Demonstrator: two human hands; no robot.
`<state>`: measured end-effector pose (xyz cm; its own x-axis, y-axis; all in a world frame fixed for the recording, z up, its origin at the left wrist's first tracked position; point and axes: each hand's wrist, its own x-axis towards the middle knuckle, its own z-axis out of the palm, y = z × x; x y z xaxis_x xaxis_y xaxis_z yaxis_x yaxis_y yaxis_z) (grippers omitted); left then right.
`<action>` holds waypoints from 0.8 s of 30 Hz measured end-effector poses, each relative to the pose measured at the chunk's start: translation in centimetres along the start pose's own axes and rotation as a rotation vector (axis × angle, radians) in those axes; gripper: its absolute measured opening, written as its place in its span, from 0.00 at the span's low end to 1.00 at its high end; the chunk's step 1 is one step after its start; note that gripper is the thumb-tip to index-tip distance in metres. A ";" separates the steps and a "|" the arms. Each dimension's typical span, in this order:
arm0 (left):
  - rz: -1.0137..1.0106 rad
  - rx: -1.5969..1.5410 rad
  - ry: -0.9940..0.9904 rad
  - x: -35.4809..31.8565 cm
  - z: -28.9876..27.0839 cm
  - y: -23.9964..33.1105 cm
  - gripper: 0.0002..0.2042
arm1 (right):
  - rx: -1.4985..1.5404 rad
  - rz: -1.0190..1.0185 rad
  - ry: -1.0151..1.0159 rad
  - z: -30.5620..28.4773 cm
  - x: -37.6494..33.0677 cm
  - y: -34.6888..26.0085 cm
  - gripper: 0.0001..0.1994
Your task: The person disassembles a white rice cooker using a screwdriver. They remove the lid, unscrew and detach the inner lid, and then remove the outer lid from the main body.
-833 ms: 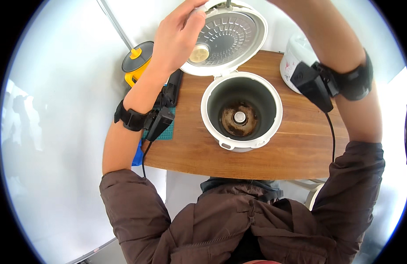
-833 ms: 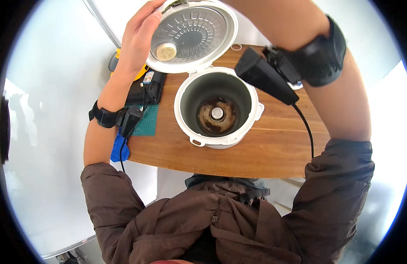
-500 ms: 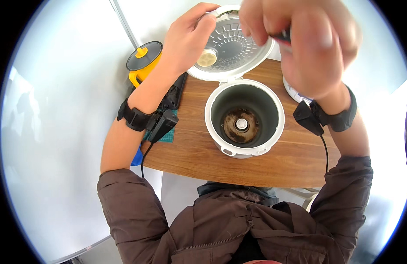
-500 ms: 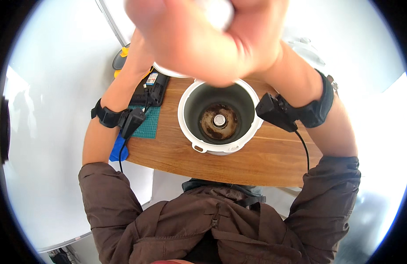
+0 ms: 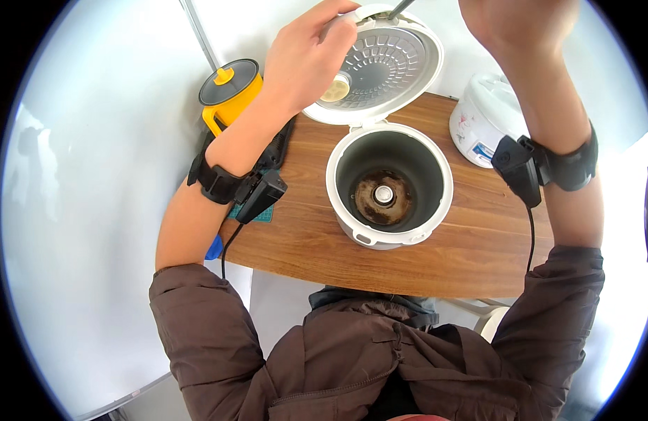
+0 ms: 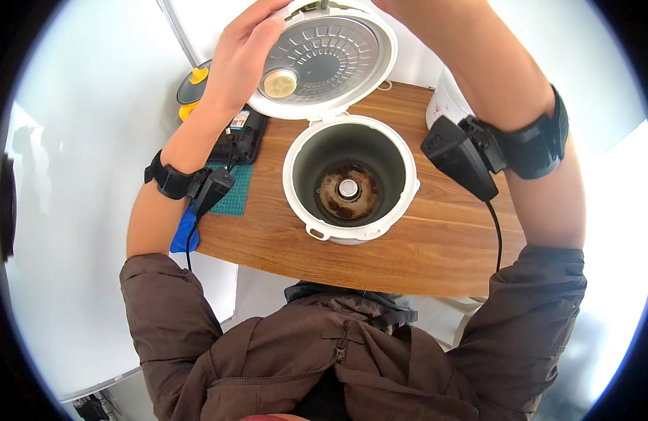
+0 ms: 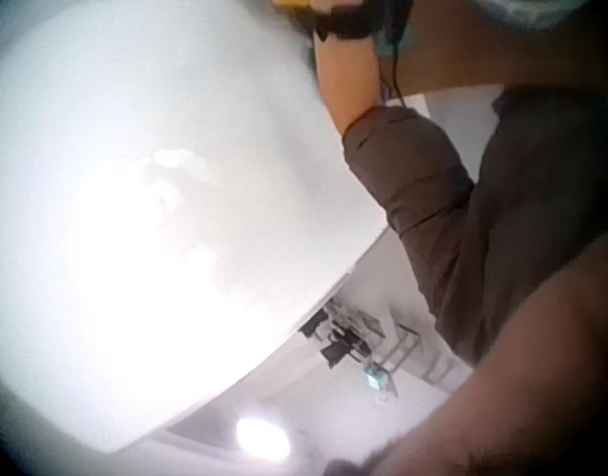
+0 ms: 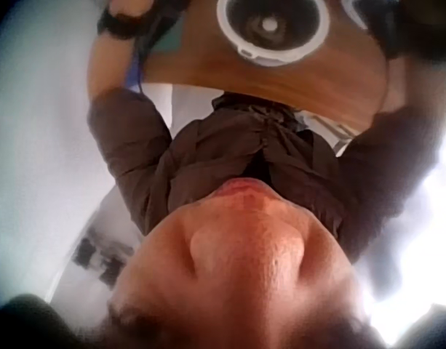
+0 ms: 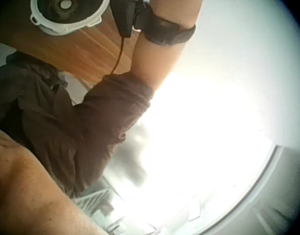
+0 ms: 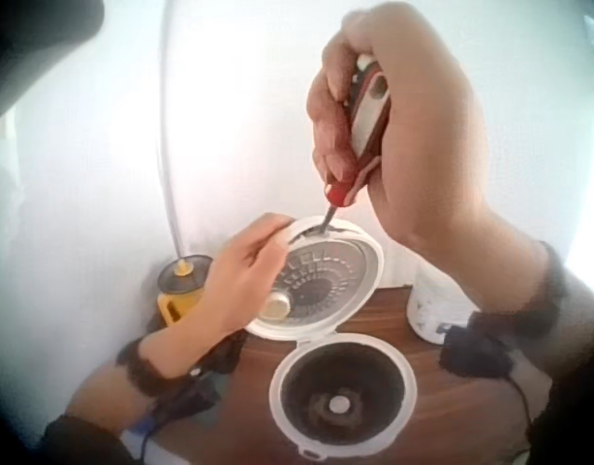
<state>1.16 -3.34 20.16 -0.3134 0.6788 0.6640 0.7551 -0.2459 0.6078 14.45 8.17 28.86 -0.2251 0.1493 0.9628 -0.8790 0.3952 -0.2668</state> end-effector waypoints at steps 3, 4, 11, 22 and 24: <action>0.017 0.000 -0.003 -0.3 0.0 0.2 0.13 | 0.009 0.132 -0.007 0.0 0.6 -0.3 0.14; 0.025 0.004 -0.011 -0.4 0.0 0.6 0.13 | 0.008 0.162 -0.005 0.1 0.7 -0.5 0.14; -0.094 0.105 -0.080 -0.7 0.6 2.1 0.14 | -0.012 0.309 0.010 -0.8 1.7 -2.3 0.13; 0.073 0.103 0.027 0.2 0.3 -1.8 0.19 | 0.105 0.315 0.026 -1.8 2.1 -3.4 0.15; 0.067 0.112 0.019 0.1 0.3 -1.7 0.19 | 0.097 0.306 0.023 -2.1 1.7 -3.3 0.15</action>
<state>0.01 -2.61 19.06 -0.2705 0.6497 0.7104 0.8341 -0.2102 0.5099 17.85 9.08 31.31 -0.4763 0.2683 0.8373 -0.8086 0.2404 -0.5370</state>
